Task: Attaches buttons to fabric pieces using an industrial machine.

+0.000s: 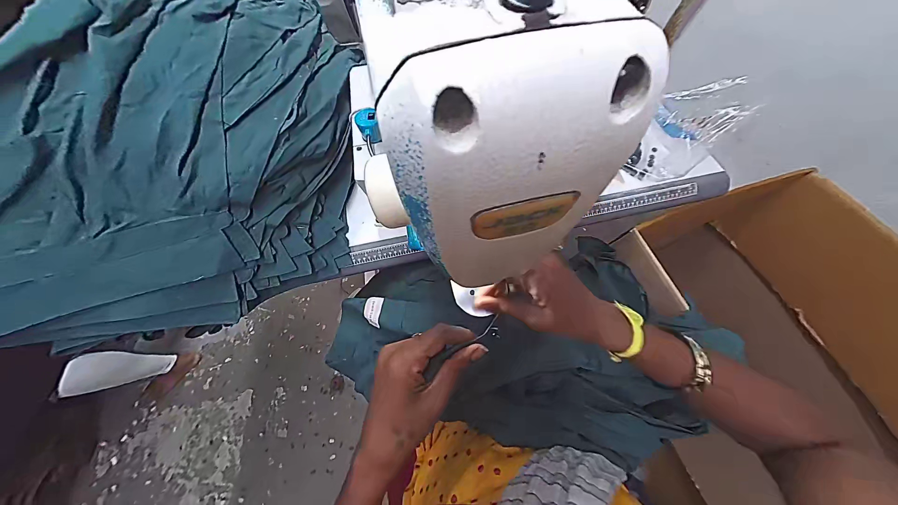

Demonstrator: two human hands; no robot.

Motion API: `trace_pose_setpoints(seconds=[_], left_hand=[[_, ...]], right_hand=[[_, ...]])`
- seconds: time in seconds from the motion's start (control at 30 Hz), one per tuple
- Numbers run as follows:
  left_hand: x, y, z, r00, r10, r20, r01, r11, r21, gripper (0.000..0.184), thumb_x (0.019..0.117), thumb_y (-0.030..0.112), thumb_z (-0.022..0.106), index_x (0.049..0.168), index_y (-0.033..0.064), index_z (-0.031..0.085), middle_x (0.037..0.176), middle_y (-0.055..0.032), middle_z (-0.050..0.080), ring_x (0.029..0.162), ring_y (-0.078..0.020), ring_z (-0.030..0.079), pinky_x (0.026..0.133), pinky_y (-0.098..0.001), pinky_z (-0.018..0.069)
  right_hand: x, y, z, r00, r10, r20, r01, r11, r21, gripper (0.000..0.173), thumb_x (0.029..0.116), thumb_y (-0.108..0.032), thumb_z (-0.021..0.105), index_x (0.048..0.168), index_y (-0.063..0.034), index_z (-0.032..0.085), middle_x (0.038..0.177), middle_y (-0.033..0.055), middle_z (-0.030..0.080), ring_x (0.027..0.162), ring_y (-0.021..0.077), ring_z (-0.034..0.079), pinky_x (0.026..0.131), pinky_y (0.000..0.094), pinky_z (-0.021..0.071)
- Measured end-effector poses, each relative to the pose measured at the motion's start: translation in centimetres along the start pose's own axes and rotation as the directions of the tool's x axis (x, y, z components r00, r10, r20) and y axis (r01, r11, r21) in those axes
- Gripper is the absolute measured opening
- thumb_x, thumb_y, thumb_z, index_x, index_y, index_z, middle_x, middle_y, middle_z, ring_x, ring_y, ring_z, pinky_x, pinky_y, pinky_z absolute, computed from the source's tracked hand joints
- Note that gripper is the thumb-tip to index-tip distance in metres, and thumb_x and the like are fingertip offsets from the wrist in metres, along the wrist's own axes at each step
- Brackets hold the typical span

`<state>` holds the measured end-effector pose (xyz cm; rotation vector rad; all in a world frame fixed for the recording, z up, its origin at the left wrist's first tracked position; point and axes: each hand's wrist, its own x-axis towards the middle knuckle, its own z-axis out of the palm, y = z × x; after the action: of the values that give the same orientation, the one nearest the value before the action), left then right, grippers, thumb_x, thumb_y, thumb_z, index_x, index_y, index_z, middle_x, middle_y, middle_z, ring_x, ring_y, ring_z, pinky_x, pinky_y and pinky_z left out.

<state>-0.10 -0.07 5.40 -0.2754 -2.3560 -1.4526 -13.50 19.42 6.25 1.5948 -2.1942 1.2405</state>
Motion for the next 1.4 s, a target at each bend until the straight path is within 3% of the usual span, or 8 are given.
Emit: trace_pose_setpoints(seconds=[0.1, 0.43, 0.7, 0.87, 0.93, 1.07, 1.23, 1.4], left_hand=[[-0.1, -1.3, -3.7, 0.99, -0.116, -0.081, 0.116, 0.993, 0.0, 0.021, 0.1004, 0.032, 0.063, 0.098, 0.0144, 0.075, 0.097, 0.0122, 0.074, 0.09, 0.0076, 0.067, 0.083, -0.0143, 0.0561], [-1.3, -7.8, -6.6, 0.847, -0.493, -0.198, 0.51, 0.86, 0.039, 0.017, 0.0968, 0.023, 0.063, 0.099, 0.0089, 0.073, 0.085, 0.0096, 0.07, 0.074, 0.0068, 0.063, 0.068, -0.0134, 0.0526], [0.8, -6.6, -6.0, 0.877, -0.427, -0.219, 0.45, 0.891, 0.064, 0.016, 0.0972, 0.024, 0.064, 0.099, 0.0109, 0.073, 0.086, 0.0101, 0.071, 0.076, 0.0069, 0.063, 0.07, -0.013, 0.0521], [1.1, -7.4, -5.5, 0.907, -0.379, -0.181, 0.401, 0.91, 0.104, 0.018, 0.098, 0.023, 0.062, 0.098, 0.0085, 0.073, 0.09, 0.0077, 0.07, 0.08, 0.0071, 0.063, 0.074, -0.0129, 0.0521], [0.8, -8.0, -4.9, 0.914, -0.355, -0.195, 0.397, 0.882, 0.255, 0.023, 0.0974, 0.03, 0.062, 0.097, 0.0102, 0.074, 0.087, 0.0061, 0.07, 0.077, 0.0035, 0.063, 0.073, -0.0198, 0.0525], [1.0, -8.4, -3.0, 0.973, -0.213, -0.09, 0.23, 0.847, 0.479, 0.036, 0.1015, 0.031, 0.054, 0.113, 0.0027, 0.073, 0.108, -0.0193, 0.072, 0.103, -0.0384, 0.067, 0.09, -0.0619, 0.0488], [3.1, -5.5, 0.6, 0.95, -0.313, 0.015, 0.312, 0.949, 0.052, 0.05, 0.1054, 0.032, 0.046, 0.137, -0.0055, 0.053, 0.13, -0.0124, 0.062, 0.119, -0.0057, 0.059, 0.104, -0.0235, 0.0468], [4.0, -4.2, 2.4, 0.877, -0.479, -0.031, 0.477, 0.877, -0.055, 0.046, 0.1047, 0.024, 0.046, 0.137, -0.0085, 0.048, 0.123, -0.0143, 0.061, 0.105, -0.0049, 0.06, 0.092, -0.0206, 0.049]], right_hand=[[-1.2, -0.3, -0.4, 0.982, 0.14, 0.126, -0.166, 0.961, 0.223, 0.031, 0.1024, -0.035, 0.061, 0.107, -0.0035, 0.061, 0.091, 0.0046, 0.07, 0.089, 0.0091, 0.064, 0.093, 0.0329, 0.0462], [1.8, 0.5, 0.9, 0.731, 0.682, -0.008, -0.679, 0.729, 0.086, 0.034, 0.0822, -0.033, 0.084, 0.093, -0.0044, 0.069, 0.078, 0.0053, 0.066, 0.077, 0.0173, 0.063, 0.071, 0.0426, 0.0501], [-0.7, 2.5, -0.5, 0.843, 0.529, -0.1, -0.508, 0.843, 0.173, 0.016, 0.0928, -0.02, 0.073, 0.096, -0.0086, 0.062, 0.073, -0.0064, 0.059, 0.066, -0.0015, 0.054, 0.065, 0.0206, 0.0471], [-1.8, 3.7, -0.8, 0.866, 0.444, -0.228, -0.478, 0.87, -0.118, 0.025, 0.0912, -0.031, 0.075, 0.092, -0.0083, 0.065, 0.07, 0.0001, 0.061, 0.07, 0.0152, 0.059, 0.081, 0.046, 0.045], [-2.6, 5.6, -2.1, 0.857, 0.457, -0.236, -0.51, 0.815, -0.274, 0.028, 0.0914, -0.031, 0.073, 0.084, -0.0054, 0.065, 0.064, 0.0051, 0.058, 0.067, 0.0225, 0.06, 0.086, 0.0535, 0.0435], [-4.0, 8.9, -4.8, 0.83, 0.482, -0.28, -0.552, 0.641, -0.533, 0.025, 0.1004, -0.024, 0.065, 0.096, -0.0014, 0.074, 0.082, 0.0171, 0.071, 0.081, 0.0359, 0.069, 0.087, 0.0613, 0.046], [-2.2, 9.7, -4.5, 0.896, 0.305, -0.322, -0.443, 0.651, -0.616, 0.016, 0.0968, -0.007, 0.066, 0.107, 0.0028, 0.074, 0.102, 0.0239, 0.066, 0.096, 0.0427, 0.067, 0.075, 0.0546, 0.0551], [-2.1, 11.1, -4.0, 0.899, 0.305, -0.313, -0.437, 0.661, -0.61, 0.011, 0.095, -0.004, 0.068, 0.102, 0.0031, 0.072, 0.1, 0.0234, 0.066, 0.09, 0.0418, 0.067, 0.067, 0.0516, 0.0561]])
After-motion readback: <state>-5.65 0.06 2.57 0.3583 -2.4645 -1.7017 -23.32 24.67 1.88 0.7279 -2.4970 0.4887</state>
